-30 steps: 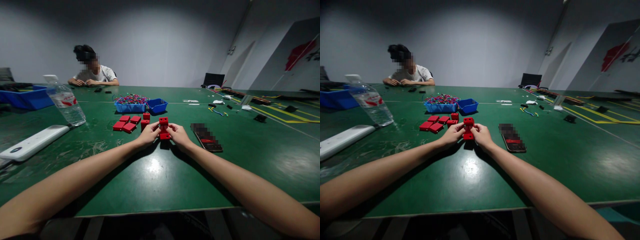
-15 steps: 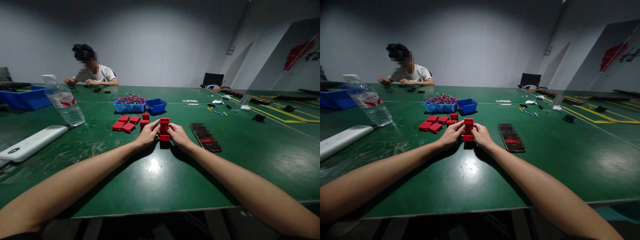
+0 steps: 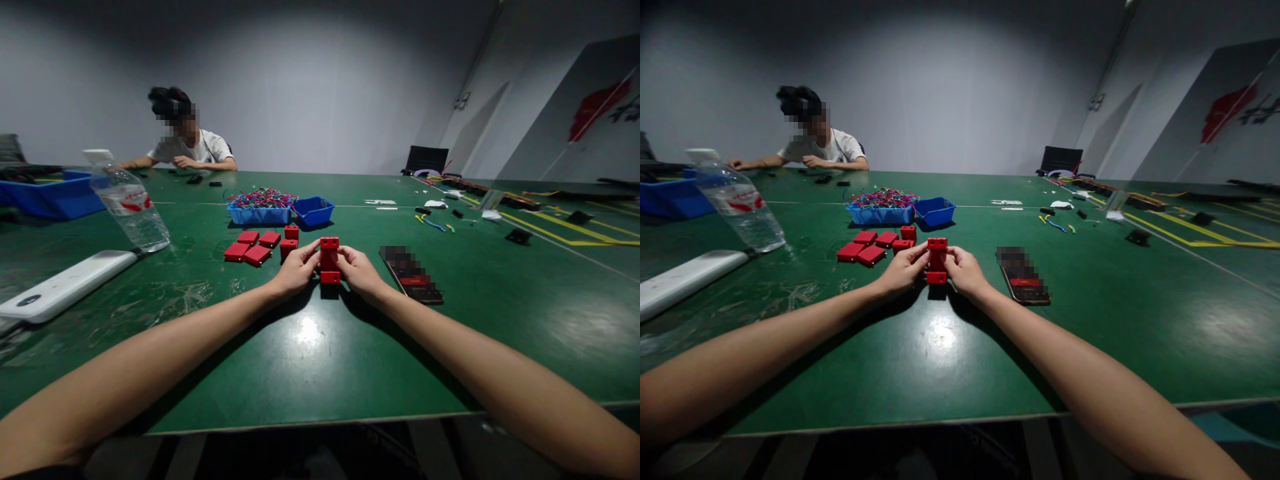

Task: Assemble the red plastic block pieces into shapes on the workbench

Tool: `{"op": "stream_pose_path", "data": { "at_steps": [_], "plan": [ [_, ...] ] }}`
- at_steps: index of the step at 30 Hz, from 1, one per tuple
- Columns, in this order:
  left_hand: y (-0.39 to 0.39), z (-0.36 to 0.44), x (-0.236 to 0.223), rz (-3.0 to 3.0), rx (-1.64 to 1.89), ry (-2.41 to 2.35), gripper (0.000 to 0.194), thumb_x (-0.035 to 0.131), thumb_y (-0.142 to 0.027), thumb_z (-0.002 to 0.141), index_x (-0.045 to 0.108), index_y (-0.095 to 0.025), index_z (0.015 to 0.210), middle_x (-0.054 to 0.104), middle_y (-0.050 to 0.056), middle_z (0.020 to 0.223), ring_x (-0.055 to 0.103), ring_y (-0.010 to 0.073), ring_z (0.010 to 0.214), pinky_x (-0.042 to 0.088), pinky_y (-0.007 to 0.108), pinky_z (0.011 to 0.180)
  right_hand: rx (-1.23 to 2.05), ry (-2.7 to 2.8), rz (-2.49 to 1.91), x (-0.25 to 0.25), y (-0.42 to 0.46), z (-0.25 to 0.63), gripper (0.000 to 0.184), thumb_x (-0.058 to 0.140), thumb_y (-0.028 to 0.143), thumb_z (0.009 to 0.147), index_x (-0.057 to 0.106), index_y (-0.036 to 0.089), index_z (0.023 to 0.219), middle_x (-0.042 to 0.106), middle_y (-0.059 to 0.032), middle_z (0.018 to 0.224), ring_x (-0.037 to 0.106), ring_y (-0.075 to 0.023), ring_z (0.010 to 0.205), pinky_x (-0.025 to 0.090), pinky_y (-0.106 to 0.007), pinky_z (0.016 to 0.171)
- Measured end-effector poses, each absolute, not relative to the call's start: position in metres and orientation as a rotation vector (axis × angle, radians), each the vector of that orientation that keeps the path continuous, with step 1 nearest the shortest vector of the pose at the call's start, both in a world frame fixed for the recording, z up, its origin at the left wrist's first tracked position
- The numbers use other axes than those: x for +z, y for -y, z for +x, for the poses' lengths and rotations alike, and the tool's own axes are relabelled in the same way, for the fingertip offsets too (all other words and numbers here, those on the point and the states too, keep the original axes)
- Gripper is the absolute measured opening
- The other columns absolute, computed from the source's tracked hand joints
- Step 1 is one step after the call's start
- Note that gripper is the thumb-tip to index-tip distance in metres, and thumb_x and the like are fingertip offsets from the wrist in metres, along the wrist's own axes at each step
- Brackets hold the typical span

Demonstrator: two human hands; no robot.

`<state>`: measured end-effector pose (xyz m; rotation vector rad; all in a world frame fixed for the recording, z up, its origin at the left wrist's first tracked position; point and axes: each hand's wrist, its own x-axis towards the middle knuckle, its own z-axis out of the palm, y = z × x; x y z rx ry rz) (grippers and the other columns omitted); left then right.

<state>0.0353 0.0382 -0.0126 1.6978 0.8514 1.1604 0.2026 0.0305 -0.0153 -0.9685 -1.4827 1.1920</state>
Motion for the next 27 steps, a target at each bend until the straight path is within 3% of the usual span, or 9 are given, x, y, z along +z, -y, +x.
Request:
{"op": "stream_pose_path", "data": {
  "at_steps": [4,10,21,27],
  "plan": [
    [-0.0370,0.0352,-0.0115,1.715,1.169,-0.830,0.059,0.063,-0.047,0.085,0.057,-0.013,0.133,0.071,0.009,0.110,0.066,0.0189,0.088,0.053,0.029,0.080,1.272,1.463,-0.895,-0.0145,-0.0296,0.2043,0.039,0.070,0.046,0.076,0.061,0.017,0.101,0.074,-0.0048,0.084,0.071,-0.0184,0.075,0.057,-0.033,0.076],
    [-0.0368,0.0356,-0.0103,1.717,1.188,-0.792,0.061,0.063,-0.051,0.084,0.059,-0.012,0.131,0.068,0.011,0.120,0.065,0.0244,0.103,0.050,0.034,0.093,1.245,1.499,-0.879,-0.0148,-0.0303,0.2045,0.036,0.069,0.041,0.077,0.061,0.018,0.104,0.074,-0.0056,0.092,0.072,-0.0185,0.084,0.056,-0.036,0.086],
    [-0.0388,0.0350,-0.0116,1.760,1.179,-0.778,0.062,0.059,-0.052,0.086,0.057,-0.011,0.132,0.063,0.012,0.130,0.061,0.0277,0.115,0.048,0.035,0.098,1.188,1.546,-0.887,-0.0186,-0.0333,0.2064,0.031,0.066,0.035,0.080,0.062,0.017,0.105,0.074,-0.0064,0.092,0.071,-0.0194,0.083,0.055,-0.036,0.083],
    [-0.0375,0.0355,-0.0113,1.723,1.187,-0.781,0.057,0.061,-0.050,0.085,0.061,-0.012,0.128,0.069,0.011,0.117,0.064,0.0260,0.107,0.049,0.034,0.093,1.078,1.609,-0.921,-0.0205,-0.0345,0.2076,0.028,0.063,0.035,0.082,0.066,0.018,0.105,0.073,-0.0065,0.095,0.069,-0.0192,0.082,0.054,-0.037,0.085]
  ]
}}
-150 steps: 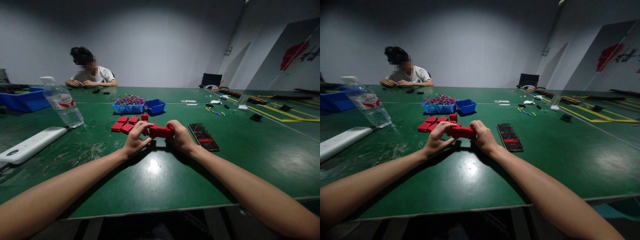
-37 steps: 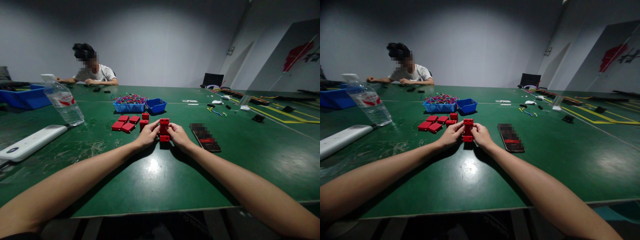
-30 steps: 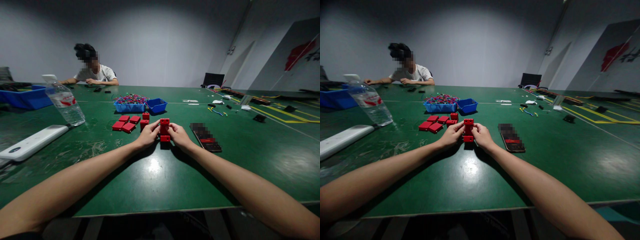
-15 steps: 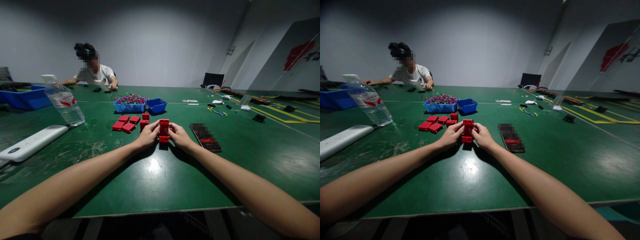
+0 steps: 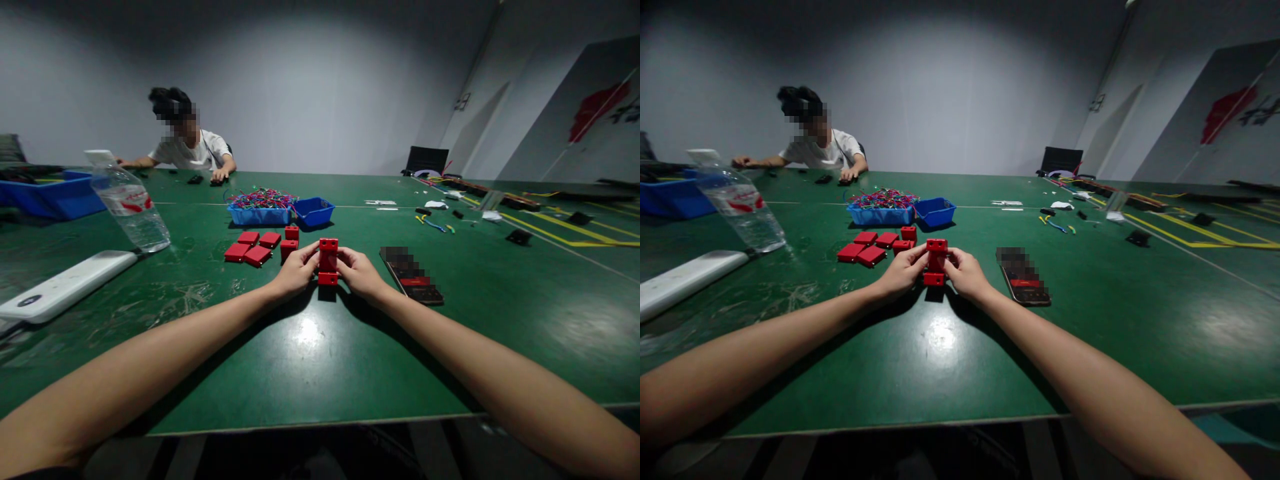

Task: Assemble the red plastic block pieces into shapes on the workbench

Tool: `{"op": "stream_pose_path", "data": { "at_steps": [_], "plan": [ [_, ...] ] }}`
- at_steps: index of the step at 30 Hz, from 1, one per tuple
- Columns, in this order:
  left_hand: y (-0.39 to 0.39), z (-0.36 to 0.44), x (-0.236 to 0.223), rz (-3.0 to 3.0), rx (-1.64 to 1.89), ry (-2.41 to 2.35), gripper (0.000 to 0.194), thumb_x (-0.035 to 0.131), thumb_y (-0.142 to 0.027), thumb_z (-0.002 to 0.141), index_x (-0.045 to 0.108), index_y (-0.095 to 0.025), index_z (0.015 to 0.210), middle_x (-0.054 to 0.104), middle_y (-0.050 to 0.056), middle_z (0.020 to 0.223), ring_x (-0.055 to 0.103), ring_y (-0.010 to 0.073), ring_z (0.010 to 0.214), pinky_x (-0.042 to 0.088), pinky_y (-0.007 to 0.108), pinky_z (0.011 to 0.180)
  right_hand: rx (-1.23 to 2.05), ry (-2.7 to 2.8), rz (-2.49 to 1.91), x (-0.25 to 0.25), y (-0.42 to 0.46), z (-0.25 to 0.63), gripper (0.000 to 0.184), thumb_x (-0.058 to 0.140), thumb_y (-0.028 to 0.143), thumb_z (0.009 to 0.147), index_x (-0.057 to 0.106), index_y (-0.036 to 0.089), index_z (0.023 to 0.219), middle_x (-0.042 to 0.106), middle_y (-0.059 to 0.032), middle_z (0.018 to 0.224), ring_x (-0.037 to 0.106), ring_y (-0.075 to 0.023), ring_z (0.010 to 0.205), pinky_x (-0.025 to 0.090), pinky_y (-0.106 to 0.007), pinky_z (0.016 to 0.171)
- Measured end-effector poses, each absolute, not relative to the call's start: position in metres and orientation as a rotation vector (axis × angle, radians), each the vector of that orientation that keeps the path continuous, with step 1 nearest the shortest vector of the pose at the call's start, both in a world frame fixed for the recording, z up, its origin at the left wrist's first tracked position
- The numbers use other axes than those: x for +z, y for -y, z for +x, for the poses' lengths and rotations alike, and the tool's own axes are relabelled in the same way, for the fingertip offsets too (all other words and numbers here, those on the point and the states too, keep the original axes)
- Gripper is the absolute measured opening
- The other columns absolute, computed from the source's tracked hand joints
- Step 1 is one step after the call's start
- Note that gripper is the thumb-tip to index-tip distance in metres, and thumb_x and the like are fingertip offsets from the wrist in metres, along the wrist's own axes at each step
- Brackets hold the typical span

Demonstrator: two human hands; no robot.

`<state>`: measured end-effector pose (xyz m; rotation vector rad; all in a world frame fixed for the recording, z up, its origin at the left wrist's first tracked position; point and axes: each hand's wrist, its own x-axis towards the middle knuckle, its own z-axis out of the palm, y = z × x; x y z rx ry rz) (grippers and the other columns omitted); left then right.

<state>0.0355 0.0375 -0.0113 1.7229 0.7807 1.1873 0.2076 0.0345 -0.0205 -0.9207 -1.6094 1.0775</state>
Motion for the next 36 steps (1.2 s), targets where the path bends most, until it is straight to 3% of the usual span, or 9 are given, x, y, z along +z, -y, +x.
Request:
{"op": "stream_pose_path", "data": {
  "at_steps": [8,13,16,22,29,32,36],
  "plan": [
    [-0.036,0.036,-0.009,1.714,1.191,-0.780,0.047,0.061,-0.043,0.086,0.064,-0.012,0.122,0.071,0.010,0.107,0.065,0.0195,0.091,0.050,0.028,0.082,1.050,1.596,-0.952,-0.017,-0.031,0.207,0.034,0.064,0.037,0.081,0.069,0.019,0.109,0.075,-0.0061,0.094,0.069,-0.0186,0.077,0.054,-0.037,0.081],
    [-0.035,0.037,-0.012,1.620,1.185,-0.865,0.057,0.064,-0.041,0.084,0.055,-0.011,0.131,0.069,0.006,0.089,0.058,0.0117,0.066,0.045,0.021,0.058,1.151,1.469,-0.922,-0.011,-0.027,0.205,0.032,0.070,0.038,0.075,0.075,0.019,0.100,0.077,-0.0042,0.088,0.069,-0.0188,0.076,0.053,-0.034,0.079],
    [-0.034,0.036,-0.012,1.591,1.195,-0.881,0.062,0.068,-0.039,0.080,0.052,-0.009,0.133,0.066,0.003,0.079,0.056,0.0107,0.062,0.043,0.020,0.055,1.260,1.386,-0.908,-0.007,-0.024,0.204,0.037,0.075,0.040,0.070,0.076,0.020,0.101,0.077,-0.0030,0.087,0.069,-0.0182,0.074,0.052,-0.032,0.074],
    [-0.032,0.036,-0.008,1.601,1.232,-0.840,0.063,0.071,-0.036,0.077,0.052,-0.012,0.132,0.069,0.011,0.107,0.064,0.0146,0.074,0.050,0.024,0.064,1.339,1.296,-0.926,-0.002,-0.019,0.202,0.045,0.080,0.044,0.064,0.076,0.021,0.103,0.077,-0.0013,0.083,0.065,-0.0159,0.069,0.050,-0.029,0.069],
    [-0.035,0.037,-0.011,1.509,1.328,-0.886,0.042,0.077,-0.040,0.069,0.064,-0.013,0.098,0.070,0.008,0.097,0.066,0.0163,0.078,0.052,0.025,0.068,1.407,1.182,-0.987,-0.002,-0.022,0.205,0.042,0.074,0.052,0.071,0.076,0.015,0.092,0.071,-0.0022,0.068,0.058,-0.0127,0.058,0.044,-0.025,0.055],
    [-0.039,0.037,-0.015,1.382,1.380,-1.021,0.044,0.078,-0.049,0.068,0.060,-0.013,0.086,0.069,0.006,0.080,0.065,0.0149,0.064,0.050,0.025,0.057,1.417,1.113,-0.951,0.001,-0.020,0.203,0.048,0.072,0.058,0.072,0.072,0.016,0.095,0.071,-0.0034,0.073,0.059,-0.0126,0.059,0.044,-0.024,0.052],
    [-0.039,0.037,-0.014,1.309,1.379,-1.053,0.048,0.078,-0.054,0.067,0.055,-0.014,0.082,0.066,0.002,0.069,0.064,0.0141,0.055,0.051,0.025,0.053,1.354,1.198,-0.840,0.004,-0.014,0.200,0.049,0.077,0.055,0.066,0.068,0.019,0.097,0.070,-0.0019,0.084,0.062,-0.0123,0.070,0.045,-0.023,0.059]
  ]
}}
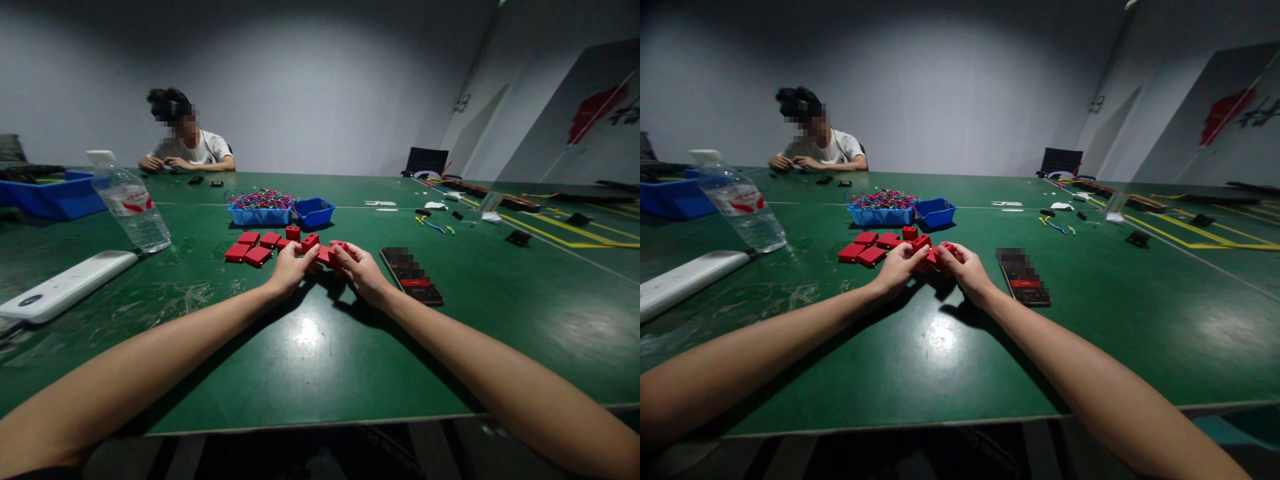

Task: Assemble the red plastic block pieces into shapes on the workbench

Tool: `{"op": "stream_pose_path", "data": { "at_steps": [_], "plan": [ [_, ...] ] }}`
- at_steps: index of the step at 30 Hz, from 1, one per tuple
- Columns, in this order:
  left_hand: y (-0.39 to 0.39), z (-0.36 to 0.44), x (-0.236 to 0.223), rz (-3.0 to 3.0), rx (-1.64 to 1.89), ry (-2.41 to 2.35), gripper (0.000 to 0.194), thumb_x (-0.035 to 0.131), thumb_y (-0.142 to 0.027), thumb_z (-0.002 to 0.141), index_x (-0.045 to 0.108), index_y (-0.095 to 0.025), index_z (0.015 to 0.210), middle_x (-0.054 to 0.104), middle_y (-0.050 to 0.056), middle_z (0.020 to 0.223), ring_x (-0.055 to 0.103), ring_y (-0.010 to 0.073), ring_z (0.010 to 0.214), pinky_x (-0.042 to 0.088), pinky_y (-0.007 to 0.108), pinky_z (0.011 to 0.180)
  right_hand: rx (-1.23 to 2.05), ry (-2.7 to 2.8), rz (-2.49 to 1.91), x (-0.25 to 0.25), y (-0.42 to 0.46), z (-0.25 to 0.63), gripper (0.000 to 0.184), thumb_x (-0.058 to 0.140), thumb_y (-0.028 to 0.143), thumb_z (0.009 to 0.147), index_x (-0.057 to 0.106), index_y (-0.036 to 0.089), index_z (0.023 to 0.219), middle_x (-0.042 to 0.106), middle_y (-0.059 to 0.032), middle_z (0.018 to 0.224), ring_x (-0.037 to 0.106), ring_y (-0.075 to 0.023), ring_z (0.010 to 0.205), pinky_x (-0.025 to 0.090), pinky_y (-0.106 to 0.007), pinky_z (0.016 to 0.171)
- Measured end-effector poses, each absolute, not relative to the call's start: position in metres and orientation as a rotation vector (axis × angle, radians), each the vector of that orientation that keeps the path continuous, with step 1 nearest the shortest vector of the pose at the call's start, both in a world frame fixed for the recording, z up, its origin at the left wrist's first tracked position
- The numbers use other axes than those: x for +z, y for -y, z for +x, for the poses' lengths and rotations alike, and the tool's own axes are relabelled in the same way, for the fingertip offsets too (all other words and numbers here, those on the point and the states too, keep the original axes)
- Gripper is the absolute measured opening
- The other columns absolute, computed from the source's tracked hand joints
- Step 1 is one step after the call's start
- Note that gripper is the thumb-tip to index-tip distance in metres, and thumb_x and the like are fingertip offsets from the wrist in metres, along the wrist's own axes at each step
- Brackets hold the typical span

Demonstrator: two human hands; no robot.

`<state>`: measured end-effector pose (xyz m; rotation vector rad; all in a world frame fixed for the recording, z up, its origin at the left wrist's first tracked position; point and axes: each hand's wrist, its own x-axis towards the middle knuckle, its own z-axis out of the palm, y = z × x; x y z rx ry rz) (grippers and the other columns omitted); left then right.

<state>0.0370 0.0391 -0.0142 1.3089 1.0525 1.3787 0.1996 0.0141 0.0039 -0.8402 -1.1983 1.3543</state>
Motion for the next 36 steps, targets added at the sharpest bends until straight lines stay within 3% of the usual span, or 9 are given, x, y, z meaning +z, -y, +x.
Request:
{"op": "stream_pose_path", "data": {
  "at_steps": [5,12,20,24,29,36],
  "plan": [
    [-0.0348,0.0391,-0.0080,1.277,1.381,-1.029,0.053,0.079,-0.054,0.067,0.053,-0.015,0.092,0.066,0.001,0.076,0.060,0.0100,0.047,0.045,0.021,0.043,1.289,1.180,-0.862,0.0071,-0.0142,0.1991,0.050,0.072,0.063,0.068,0.063,0.017,0.087,0.068,-0.0013,0.074,0.061,-0.0124,0.060,0.042,-0.022,0.050],
    [-0.0358,0.0391,-0.0085,1.382,1.339,-0.959,0.057,0.070,-0.061,0.073,0.061,-0.012,0.099,0.063,0.000,0.075,0.047,0.0036,0.044,0.036,0.018,0.041,1.383,1.077,-0.997,0.0100,-0.0162,0.2035,0.057,0.047,0.072,0.082,0.060,0.017,0.087,0.070,-0.0065,0.063,0.060,-0.0161,0.045,0.039,-0.027,0.042],
    [-0.0337,0.0382,-0.0074,1.435,1.314,-0.979,0.059,0.067,-0.063,0.075,0.062,-0.011,0.102,0.060,-0.002,0.064,0.048,0.0060,0.044,0.037,0.019,0.043,1.362,1.124,-1.002,0.0102,-0.0156,0.2054,0.057,0.048,0.071,0.083,0.061,0.016,0.089,0.071,-0.0066,0.066,0.059,-0.0147,0.044,0.038,-0.026,0.041],
    [-0.0330,0.0373,-0.0070,1.451,1.301,-0.948,0.056,0.064,-0.061,0.078,0.061,-0.012,0.106,0.059,-0.003,0.061,0.051,0.0074,0.044,0.037,0.019,0.044,1.339,1.183,-0.940,0.0085,-0.0140,0.2043,0.054,0.059,0.069,0.077,0.061,0.017,0.088,0.068,-0.0019,0.066,0.057,-0.0125,0.046,0.037,-0.023,0.041],
    [-0.0346,0.0381,-0.0090,1.414,1.320,-0.921,0.052,0.061,-0.062,0.081,0.061,-0.014,0.102,0.059,-0.003,0.060,0.050,0.0080,0.044,0.036,0.019,0.043,1.328,1.273,-0.880,0.0061,-0.0082,0.2001,0.053,0.065,0.069,0.071,0.061,0.018,0.084,0.063,0.0024,0.065,0.057,-0.0111,0.052,0.041,-0.022,0.046],
    [-0.0378,0.0387,-0.0130,1.414,1.266,-0.909,0.056,0.057,-0.071,0.077,0.057,-0.016,0.080,0.054,-0.004,0.055,0.046,0.0069,0.043,0.035,0.019,0.043,1.305,1.255,-0.900,0.0051,-0.0078,0.1998,0.064,0.054,0.080,0.071,0.061,0.018,0.088,0.067,-0.0027,0.068,0.062,-0.0143,0.055,0.040,-0.024,0.046]
  ]
}}
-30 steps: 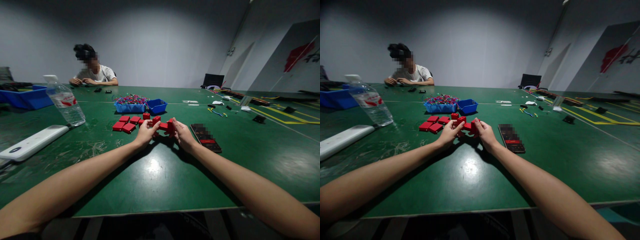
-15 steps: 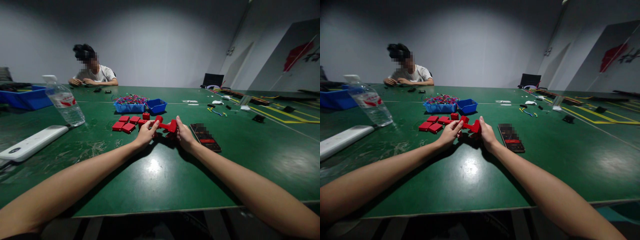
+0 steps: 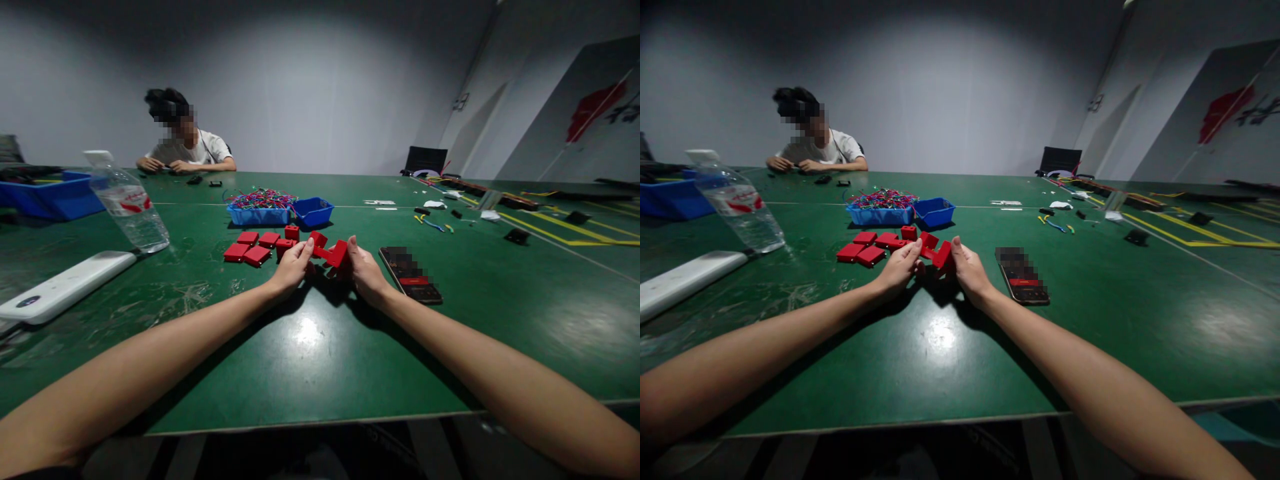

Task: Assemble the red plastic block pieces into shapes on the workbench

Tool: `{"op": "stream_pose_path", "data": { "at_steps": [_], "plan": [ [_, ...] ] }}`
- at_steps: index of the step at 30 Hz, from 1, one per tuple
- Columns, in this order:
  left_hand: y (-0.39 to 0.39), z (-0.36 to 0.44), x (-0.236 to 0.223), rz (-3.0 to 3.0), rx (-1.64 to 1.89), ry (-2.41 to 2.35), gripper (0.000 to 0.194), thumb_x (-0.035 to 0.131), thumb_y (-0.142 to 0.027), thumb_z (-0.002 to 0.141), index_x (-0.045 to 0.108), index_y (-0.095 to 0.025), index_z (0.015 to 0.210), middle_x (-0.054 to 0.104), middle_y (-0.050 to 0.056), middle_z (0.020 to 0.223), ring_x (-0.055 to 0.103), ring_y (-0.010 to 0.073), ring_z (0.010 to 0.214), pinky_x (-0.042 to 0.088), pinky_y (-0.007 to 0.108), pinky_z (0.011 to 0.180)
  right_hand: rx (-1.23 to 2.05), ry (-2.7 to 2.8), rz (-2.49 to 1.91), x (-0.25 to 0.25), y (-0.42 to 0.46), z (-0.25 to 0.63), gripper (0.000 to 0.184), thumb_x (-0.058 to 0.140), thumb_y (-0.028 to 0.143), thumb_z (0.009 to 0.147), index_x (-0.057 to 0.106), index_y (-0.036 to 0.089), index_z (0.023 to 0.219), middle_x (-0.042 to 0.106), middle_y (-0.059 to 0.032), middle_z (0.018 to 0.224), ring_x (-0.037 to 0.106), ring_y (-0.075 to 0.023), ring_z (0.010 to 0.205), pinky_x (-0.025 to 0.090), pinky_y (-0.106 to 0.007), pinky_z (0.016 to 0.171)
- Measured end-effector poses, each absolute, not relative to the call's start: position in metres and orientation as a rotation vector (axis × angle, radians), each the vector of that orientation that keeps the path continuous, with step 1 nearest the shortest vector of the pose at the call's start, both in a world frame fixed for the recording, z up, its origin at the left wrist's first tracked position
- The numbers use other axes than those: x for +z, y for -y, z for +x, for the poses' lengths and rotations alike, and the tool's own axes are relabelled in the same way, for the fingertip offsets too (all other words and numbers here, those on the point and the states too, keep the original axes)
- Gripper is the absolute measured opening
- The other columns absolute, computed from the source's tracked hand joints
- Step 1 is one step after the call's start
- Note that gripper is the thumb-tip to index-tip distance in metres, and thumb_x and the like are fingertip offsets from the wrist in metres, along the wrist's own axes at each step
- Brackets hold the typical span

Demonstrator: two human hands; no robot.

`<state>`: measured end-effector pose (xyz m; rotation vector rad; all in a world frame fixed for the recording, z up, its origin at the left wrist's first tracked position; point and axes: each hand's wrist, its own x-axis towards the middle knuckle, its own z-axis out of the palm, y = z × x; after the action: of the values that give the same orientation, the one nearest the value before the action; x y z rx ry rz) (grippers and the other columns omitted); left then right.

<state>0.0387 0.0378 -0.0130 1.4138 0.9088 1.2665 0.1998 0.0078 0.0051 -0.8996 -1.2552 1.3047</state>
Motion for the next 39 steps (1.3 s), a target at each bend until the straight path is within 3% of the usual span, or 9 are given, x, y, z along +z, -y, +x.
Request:
{"op": "stream_pose_path", "data": {
  "at_steps": [4,12,16,21,27,31,35,39],
  "plan": [
    [-0.035,0.040,-0.009,1.395,1.287,-0.904,0.056,0.059,-0.072,0.075,0.055,-0.017,0.078,0.053,-0.005,0.055,0.045,0.0068,0.042,0.035,0.019,0.042,1.322,1.236,-0.839,0.008,-0.008,0.200,0.063,0.059,0.075,0.072,0.059,0.018,0.097,0.069,-0.0028,0.072,0.064,-0.0145,0.059,0.039,-0.023,0.047],
    [-0.034,0.041,-0.008,1.383,1.280,-0.885,0.053,0.060,-0.070,0.076,0.053,-0.017,0.077,0.047,-0.006,0.049,0.041,0.0065,0.040,0.031,0.019,0.039,1.350,1.224,-0.846,0.013,-0.007,0.201,0.058,0.062,0.071,0.072,0.058,0.017,0.092,0.067,-0.0011,0.066,0.060,-0.0114,0.051,0.038,-0.022,0.046],
    [-0.034,0.039,-0.009,1.437,1.231,-0.878,0.053,0.057,-0.069,0.079,0.057,-0.016,0.083,0.056,-0.003,0.057,0.046,0.0082,0.044,0.033,0.020,0.043,1.275,1.255,-0.854,0.010,-0.007,0.201,0.058,0.064,0.071,0.070,0.059,0.018,0.094,0.063,0.0019,0.064,0.056,-0.0102,0.050,0.037,-0.022,0.046],
    [-0.035,0.038,-0.010,1.507,1.139,-0.850,0.053,0.057,-0.067,0.080,0.063,-0.015,0.090,0.064,0.001,0.070,0.054,0.0116,0.056,0.036,0.021,0.049,1.023,1.520,-0.864,0.008,-0.002,0.203,0.049,0.072,0.056,0.072,0.066,0.020,0.105,0.065,-0.0011,0.080,0.057,-0.0114,0.061,0.044,-0.024,0.055],
    [-0.027,0.038,-0.005,1.366,1.139,-0.779,0.058,0.051,-0.073,0.081,0.062,-0.016,0.078,0.063,0.002,0.071,0.055,0.0134,0.062,0.044,0.024,0.058,0.364,1.974,-0.853,0.010,0.011,0.204,0.041,0.077,0.035,0.072,0.072,0.025,0.112,0.058,-0.0038,0.089,0.055,-0.0159,0.077,0.049,-0.029,0.069],
    [-0.026,0.039,-0.002,1.316,1.131,-0.743,0.057,0.054,-0.073,0.078,0.062,-0.017,0.079,0.063,0.002,0.071,0.055,0.0127,0.061,0.046,0.023,0.058,0.267,2.041,-0.829,0.009,0.012,0.204,0.043,0.074,0.033,0.077,0.068,0.028,0.119,0.057,-0.0046,0.092,0.056,-0.0172,0.081,0.051,-0.031,0.073],
    [-0.028,0.039,-0.002,1.227,1.143,-0.733,0.065,0.046,-0.079,0.078,0.062,-0.016,0.085,0.064,0.004,0.075,0.058,0.0144,0.062,0.048,0.025,0.059,0.218,2.086,-0.788,0.003,0.007,0.206,0.043,0.072,0.029,0.079,0.066,0.028,0.121,0.057,-0.0063,0.098,0.058,-0.0182,0.087,0.052,-0.032,0.076],
    [-0.024,0.037,-0.001,1.453,1.351,-0.814,0.062,0.051,-0.071,0.083,0.059,-0.016,0.109,0.065,0.006,0.091,0.061,0.0171,0.078,0.051,0.027,0.069,0.164,2.162,-0.785,-0.007,-0.004,0.210,0.039,0.068,0.017,0.078,0.067,0.027,0.116,0.057,-0.0080,0.106,0.061,-0.0197,0.093,0.053,-0.033,0.080]
  ]
}}
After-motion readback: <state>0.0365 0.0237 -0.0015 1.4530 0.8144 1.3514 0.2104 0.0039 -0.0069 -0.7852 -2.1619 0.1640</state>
